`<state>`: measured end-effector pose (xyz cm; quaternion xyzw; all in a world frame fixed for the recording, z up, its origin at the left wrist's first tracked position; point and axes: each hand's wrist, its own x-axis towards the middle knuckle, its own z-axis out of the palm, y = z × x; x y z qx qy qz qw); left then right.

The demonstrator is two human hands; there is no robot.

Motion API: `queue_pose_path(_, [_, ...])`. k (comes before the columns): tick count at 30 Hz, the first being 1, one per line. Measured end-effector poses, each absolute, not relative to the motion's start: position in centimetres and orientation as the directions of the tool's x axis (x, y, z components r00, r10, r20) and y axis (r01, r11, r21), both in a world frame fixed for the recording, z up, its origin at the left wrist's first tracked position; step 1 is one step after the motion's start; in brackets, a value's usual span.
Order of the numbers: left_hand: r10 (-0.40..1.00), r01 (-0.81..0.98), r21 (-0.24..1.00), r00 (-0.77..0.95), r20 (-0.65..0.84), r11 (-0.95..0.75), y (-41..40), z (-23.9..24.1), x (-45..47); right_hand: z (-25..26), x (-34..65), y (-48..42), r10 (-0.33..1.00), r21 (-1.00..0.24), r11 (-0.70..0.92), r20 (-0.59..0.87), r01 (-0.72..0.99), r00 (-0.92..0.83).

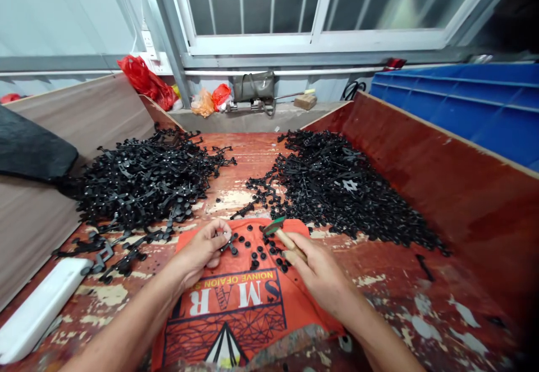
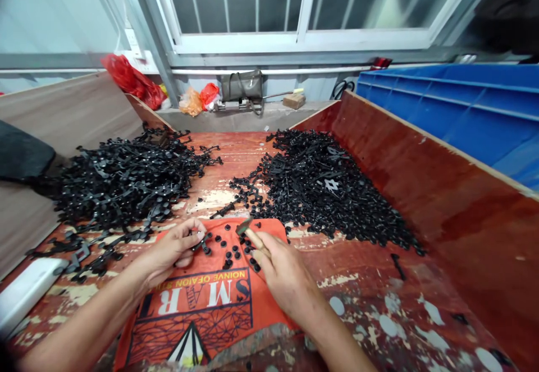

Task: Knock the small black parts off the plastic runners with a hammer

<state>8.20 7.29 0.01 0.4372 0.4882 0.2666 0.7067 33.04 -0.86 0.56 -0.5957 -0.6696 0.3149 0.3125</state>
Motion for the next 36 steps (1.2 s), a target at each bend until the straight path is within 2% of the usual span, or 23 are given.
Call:
queue_pose_path(5, [0.809, 0.057, 0.878, 0.364, -0.461, 0.474, 8.1, -0.8, 9.2, 0.1, 33.2, -1.5, 0.993, -0.799, 0.055, -0.021, 0.598, -0.119])
queue_pose_path(10, [0.858, 0.097, 0.909, 0.303, -0.416, 0.406, 8.3, -1.9, 9.5, 0.0, 33.0, -1.3, 0.991, -0.771, 0.075, -0.014, 0.632, -0.136])
queue_pose_path(18, [0.864, 0.05, 0.921, 0.332, -0.379, 0.385, 8.0, -2.2, 9.3, 0.2, 32.6, -0.9, 0.986, -0.776, 0.075, -0.036, 0.626, -0.164])
queue_pose_path(28, [0.89, 0.114, 0.939, 0.299, -0.344, 0.324, 8.2, -3.1, 9.5, 0.2, 32.2, -0.3, 0.982, -0.737, 0.091, -0.045, 0.67, -0.183])
queue_pose_path(32, [0.899, 0.144, 0.943, 0.287, -0.331, 0.301, 8.2, -3.3, 9.4, 0.6, 31.6, 0.1, 0.981, -0.72, 0.127, -0.012, 0.682, -0.196])
queue_pose_path(36, [0.91, 0.154, 0.949, 0.278, -0.309, 0.275, 8.2, -3.2, 9.5, 1.4, 30.2, 0.5, 0.966, -0.728, 0.25, 0.144, 0.638, -0.215])
